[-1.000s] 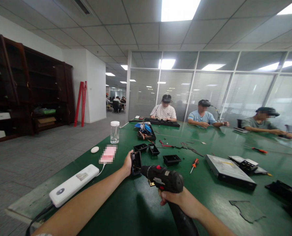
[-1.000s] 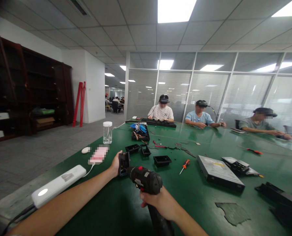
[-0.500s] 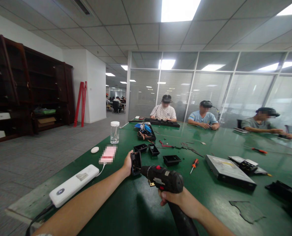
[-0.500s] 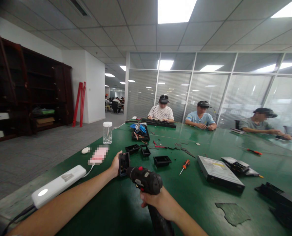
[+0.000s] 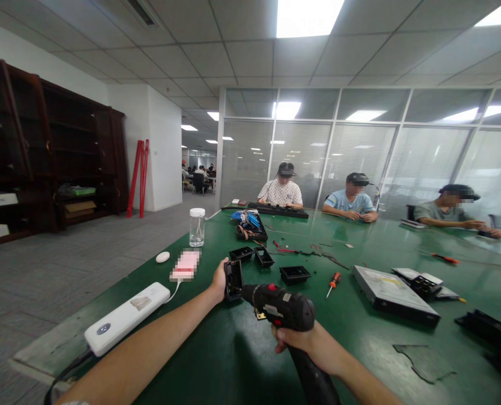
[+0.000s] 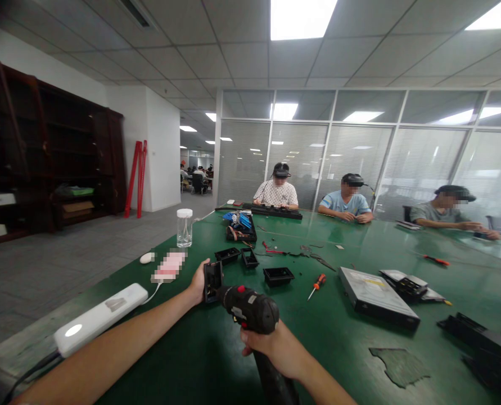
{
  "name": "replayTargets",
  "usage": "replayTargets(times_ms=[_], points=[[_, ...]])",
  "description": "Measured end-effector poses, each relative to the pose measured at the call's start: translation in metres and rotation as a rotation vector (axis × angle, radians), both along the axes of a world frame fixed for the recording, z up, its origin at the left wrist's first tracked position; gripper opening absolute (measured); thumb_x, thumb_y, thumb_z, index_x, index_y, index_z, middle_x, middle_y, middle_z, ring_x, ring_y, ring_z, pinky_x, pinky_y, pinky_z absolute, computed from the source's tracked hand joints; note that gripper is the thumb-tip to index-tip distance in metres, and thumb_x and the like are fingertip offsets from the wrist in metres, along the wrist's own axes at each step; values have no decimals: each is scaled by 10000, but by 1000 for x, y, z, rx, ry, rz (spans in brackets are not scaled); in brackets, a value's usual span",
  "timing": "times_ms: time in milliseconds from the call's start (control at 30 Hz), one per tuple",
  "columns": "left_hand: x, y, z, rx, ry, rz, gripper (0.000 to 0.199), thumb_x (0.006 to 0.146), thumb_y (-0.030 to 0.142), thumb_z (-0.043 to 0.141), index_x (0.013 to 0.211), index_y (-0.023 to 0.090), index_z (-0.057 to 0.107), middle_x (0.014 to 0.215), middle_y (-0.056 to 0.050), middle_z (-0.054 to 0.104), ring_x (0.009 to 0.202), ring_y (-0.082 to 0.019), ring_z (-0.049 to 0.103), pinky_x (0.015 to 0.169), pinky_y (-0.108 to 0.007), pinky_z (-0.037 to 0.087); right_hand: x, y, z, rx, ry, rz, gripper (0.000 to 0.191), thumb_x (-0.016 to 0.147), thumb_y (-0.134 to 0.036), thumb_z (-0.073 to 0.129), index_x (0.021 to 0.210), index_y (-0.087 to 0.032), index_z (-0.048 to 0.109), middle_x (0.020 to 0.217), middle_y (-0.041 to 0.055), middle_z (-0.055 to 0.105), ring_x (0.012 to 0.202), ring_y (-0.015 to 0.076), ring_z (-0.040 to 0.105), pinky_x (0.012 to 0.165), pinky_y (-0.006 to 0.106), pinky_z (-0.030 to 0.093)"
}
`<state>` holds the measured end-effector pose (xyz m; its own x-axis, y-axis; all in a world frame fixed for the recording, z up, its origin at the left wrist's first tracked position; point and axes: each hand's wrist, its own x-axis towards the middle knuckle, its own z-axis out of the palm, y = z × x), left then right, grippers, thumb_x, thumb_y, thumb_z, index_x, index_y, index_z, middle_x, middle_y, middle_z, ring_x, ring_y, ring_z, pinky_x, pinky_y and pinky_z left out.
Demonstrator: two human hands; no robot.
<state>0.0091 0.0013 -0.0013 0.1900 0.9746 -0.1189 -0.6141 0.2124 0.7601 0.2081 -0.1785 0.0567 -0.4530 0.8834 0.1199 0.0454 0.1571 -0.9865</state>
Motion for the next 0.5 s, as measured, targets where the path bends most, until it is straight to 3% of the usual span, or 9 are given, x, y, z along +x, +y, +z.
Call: replayTargets(times_ms=[500], points=[[1, -3, 5, -35, -20, 10, 321, 676, 461, 475, 625, 150, 534, 475, -15, 532, 410, -154, 512, 428, -264, 395, 0, 1, -1, 2, 14, 15, 337, 674, -365, 600, 921, -145, 535, 721, 2, 459, 625, 122, 474, 644, 337, 489]])
